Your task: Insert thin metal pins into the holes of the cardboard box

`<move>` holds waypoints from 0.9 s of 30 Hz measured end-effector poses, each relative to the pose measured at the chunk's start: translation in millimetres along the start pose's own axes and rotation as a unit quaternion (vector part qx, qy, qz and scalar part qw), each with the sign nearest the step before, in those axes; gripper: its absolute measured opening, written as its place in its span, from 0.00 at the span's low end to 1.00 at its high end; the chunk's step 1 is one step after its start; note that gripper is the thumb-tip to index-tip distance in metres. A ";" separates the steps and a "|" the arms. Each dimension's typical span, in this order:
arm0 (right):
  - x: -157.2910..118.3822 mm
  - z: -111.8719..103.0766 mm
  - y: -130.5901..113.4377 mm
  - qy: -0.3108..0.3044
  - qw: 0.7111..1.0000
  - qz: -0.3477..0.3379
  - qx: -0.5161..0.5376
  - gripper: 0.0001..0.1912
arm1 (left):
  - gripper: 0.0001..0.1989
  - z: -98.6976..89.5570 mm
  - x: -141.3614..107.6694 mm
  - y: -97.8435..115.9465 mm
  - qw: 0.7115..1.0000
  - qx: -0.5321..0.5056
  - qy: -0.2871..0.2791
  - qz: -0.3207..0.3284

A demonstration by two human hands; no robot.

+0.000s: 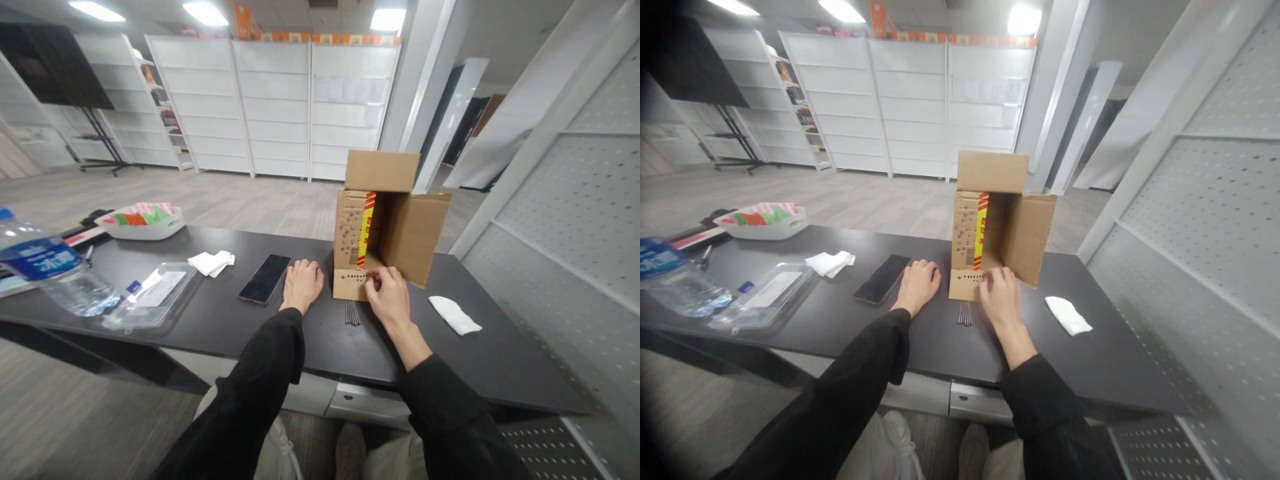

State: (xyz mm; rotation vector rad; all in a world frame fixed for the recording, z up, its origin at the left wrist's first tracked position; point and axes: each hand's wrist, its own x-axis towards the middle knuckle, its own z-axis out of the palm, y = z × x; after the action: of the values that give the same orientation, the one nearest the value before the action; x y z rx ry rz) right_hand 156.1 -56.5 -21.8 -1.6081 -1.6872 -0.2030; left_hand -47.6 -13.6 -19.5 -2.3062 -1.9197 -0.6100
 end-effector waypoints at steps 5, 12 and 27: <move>0.3 1.1 1.6 -0.005 1.000 0.011 -0.009 0.07 | 0.13 1.4 0.2 -0.8 1.000 0.005 0.003 0.006; 0.4 2.5 3.2 -0.001 1.000 0.017 -0.008 0.06 | 0.14 2.7 -0.1 -1.6 1.000 0.013 0.008 0.011; 0.9 5.0 4.8 -0.002 1.000 0.018 -0.007 0.06 | 0.14 -0.8 -0.3 0.6 1.000 0.004 -0.006 -0.003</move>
State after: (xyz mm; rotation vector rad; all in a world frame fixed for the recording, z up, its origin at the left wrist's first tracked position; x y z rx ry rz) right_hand 158.5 -51.9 -26.5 -1.6489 -1.6627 -0.1944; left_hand -47.2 -14.3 -18.8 -2.3047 -1.9324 -0.5885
